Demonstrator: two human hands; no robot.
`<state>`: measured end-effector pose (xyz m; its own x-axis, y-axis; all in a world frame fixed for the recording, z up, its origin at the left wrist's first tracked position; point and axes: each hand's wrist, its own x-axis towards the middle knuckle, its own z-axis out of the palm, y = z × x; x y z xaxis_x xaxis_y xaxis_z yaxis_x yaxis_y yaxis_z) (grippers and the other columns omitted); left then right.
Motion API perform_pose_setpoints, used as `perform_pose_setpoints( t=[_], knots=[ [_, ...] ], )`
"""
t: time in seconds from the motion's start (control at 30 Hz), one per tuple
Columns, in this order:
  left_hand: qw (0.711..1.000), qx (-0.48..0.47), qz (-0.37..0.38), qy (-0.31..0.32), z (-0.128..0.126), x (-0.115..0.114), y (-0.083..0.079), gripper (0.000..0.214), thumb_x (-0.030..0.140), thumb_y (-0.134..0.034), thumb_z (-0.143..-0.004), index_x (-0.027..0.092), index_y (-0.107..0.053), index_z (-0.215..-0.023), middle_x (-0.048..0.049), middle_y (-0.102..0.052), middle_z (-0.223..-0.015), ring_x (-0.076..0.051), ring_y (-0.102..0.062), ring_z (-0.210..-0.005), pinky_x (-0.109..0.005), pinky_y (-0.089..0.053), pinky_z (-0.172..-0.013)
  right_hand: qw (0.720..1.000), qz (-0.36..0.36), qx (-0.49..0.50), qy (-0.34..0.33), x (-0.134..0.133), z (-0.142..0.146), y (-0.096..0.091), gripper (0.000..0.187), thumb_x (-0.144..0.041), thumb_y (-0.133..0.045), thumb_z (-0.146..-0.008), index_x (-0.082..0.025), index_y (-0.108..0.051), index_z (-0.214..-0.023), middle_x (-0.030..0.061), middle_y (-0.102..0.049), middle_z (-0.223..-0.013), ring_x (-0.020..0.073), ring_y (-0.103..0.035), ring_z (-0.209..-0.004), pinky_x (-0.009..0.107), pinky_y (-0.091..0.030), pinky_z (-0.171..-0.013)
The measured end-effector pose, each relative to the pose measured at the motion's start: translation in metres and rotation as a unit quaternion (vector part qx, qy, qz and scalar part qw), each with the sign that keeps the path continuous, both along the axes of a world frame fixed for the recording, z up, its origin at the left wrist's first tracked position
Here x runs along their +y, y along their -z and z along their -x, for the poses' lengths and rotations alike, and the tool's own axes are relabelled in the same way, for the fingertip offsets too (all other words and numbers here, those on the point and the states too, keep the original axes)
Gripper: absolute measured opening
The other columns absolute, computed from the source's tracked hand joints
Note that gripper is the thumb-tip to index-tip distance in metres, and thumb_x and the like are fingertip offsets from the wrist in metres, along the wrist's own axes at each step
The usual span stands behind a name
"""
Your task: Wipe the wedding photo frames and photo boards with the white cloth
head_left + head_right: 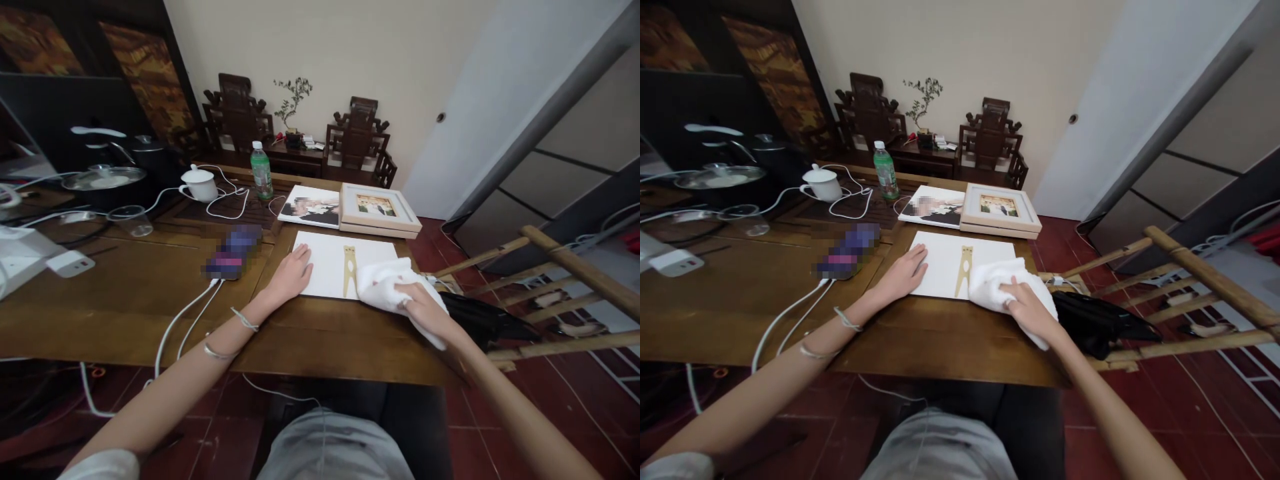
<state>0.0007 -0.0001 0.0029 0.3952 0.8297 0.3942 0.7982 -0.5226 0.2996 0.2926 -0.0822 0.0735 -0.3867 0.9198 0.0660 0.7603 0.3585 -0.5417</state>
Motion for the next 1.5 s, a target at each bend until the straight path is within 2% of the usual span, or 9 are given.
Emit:
perform_pose_setpoints(
  t=[0.17,0.37,0.53,0.67,0.83,1.0,1.17,1.3,1.5],
  knots=[
    [1.0,0.004,0.001,-0.009,-0.001,-0.001,-0.001,0.038,0.021,-0.036,-0.09,0.005,-0.049,-0.121,-0.0203,-0.047,-0.134,-0.027,-0.038,-0.131,-0.041,-0.032,-0.11,1.0,0.019,0.013,0.003,-0.003,0.004,-0.007,0.005,-0.02,-0.036,-0.06,-0.022,-0.038,-0.056,-0.0006,-0.048,-0.058,0.0197,-0.046,-0.065,0.035,-0.037,-0.076],
    [1.0,0.005,0.001,-0.007,0.0,0.0,0.0,0.037,0.021,-0.036,-0.09,0.004,-0.05,-0.12,-0.0204,-0.048,-0.134,-0.027,-0.039,-0.131,-0.041,-0.032,-0.11,0.996,0.0,0.067,0.064,0.063,0.013,0.001,0.006,-0.023,-0.038,-0.057,-0.021,-0.044,-0.059,0.0015,-0.056,-0.067,0.0219,-0.048,-0.072,0.031,-0.035,-0.068],
    [1.0,-0.003,0.001,-0.001,0.001,0.0,-0.001,0.034,0.021,-0.037,-0.09,0.008,-0.051,-0.118,-0.0182,-0.049,-0.133,-0.027,-0.039,-0.131,-0.042,-0.033,-0.11,0.985,-0.016,0.105,0.132,0.117,0.041,0.004,0.008,-0.023,-0.037,-0.057,-0.021,-0.044,-0.061,0.0025,-0.057,-0.07,0.0222,-0.047,-0.072,0.031,-0.035,-0.064],
    [1.0,-0.004,0.003,0.005,0.002,0.0,-0.001,0.034,0.021,-0.037,-0.09,0.008,-0.051,-0.117,-0.0182,-0.049,-0.133,-0.027,-0.039,-0.131,-0.043,-0.034,-0.11,0.991,-0.01,0.089,0.098,0.136,0.075,-0.002,0.013,-0.019,-0.037,-0.058,-0.02,-0.048,-0.064,0.0042,-0.061,-0.076,0.0228,-0.05,-0.074,0.031,-0.037,-0.067],
    [1.0,-0.001,0.007,0.001,0.002,0.001,0.001,0.037,0.022,-0.036,-0.091,0.006,-0.049,-0.121,-0.0202,-0.046,-0.136,-0.027,-0.038,-0.131,-0.041,-0.032,-0.11,0.999,-0.041,0.018,0.012,0.113,0.097,-0.008,0.021,-0.016,-0.035,-0.067,-0.019,-0.055,-0.072,0.0069,-0.066,-0.086,0.0246,-0.054,-0.082,0.033,-0.038,-0.079],
    [1.0,-0.005,0.002,0.005,0.001,0.001,0.001,0.036,0.021,-0.038,-0.09,0.009,-0.048,-0.123,-0.0181,-0.046,-0.137,-0.027,-0.038,-0.132,-0.044,-0.032,-0.11,0.999,-0.026,-0.025,-0.041,0.046,0.092,-0.004,0.024,-0.011,-0.035,-0.068,-0.019,-0.057,-0.074,0.0047,-0.065,-0.079,0.0229,-0.057,-0.082,0.038,-0.035,-0.09],
    [1.0,0.003,0.001,-0.001,0.0,0.0,0.0,0.036,0.021,-0.037,-0.09,0.008,-0.048,-0.121,-0.0179,-0.047,-0.135,-0.026,-0.038,-0.131,-0.042,-0.033,-0.11,0.996,-0.034,-0.036,-0.072,-0.006,0.086,0.003,0.03,-0.005,-0.035,-0.065,-0.022,-0.056,-0.078,0.0013,-0.066,-0.084,0.021,-0.057,-0.085,0.044,-0.021,-0.103],
    [1.0,0.008,0.002,-0.004,0.0,0.0,0.0,0.037,0.021,-0.036,-0.09,0.006,-0.048,-0.122,-0.0194,-0.046,-0.136,-0.027,-0.038,-0.131,-0.042,-0.032,-0.11,0.996,-0.031,-0.038,-0.08,0.0,0.088,-0.001,0.025,-0.006,-0.035,-0.066,-0.021,-0.054,-0.071,0.0003,-0.063,-0.071,0.0193,-0.056,-0.073,0.038,-0.029,-0.097],
    [1.0,0.009,0.004,0.0,0.001,0.001,0.0,0.037,0.021,-0.036,-0.09,0.006,-0.048,-0.122,-0.0199,-0.045,-0.137,-0.027,-0.038,-0.131,-0.043,-0.032,-0.11,0.998,-0.038,-0.029,-0.043,0.056,0.094,-0.008,0.024,-0.011,-0.036,-0.069,-0.019,-0.058,-0.072,0.0054,-0.065,-0.078,0.021,-0.056,-0.074,0.028,-0.039,-0.073]
  ],
)
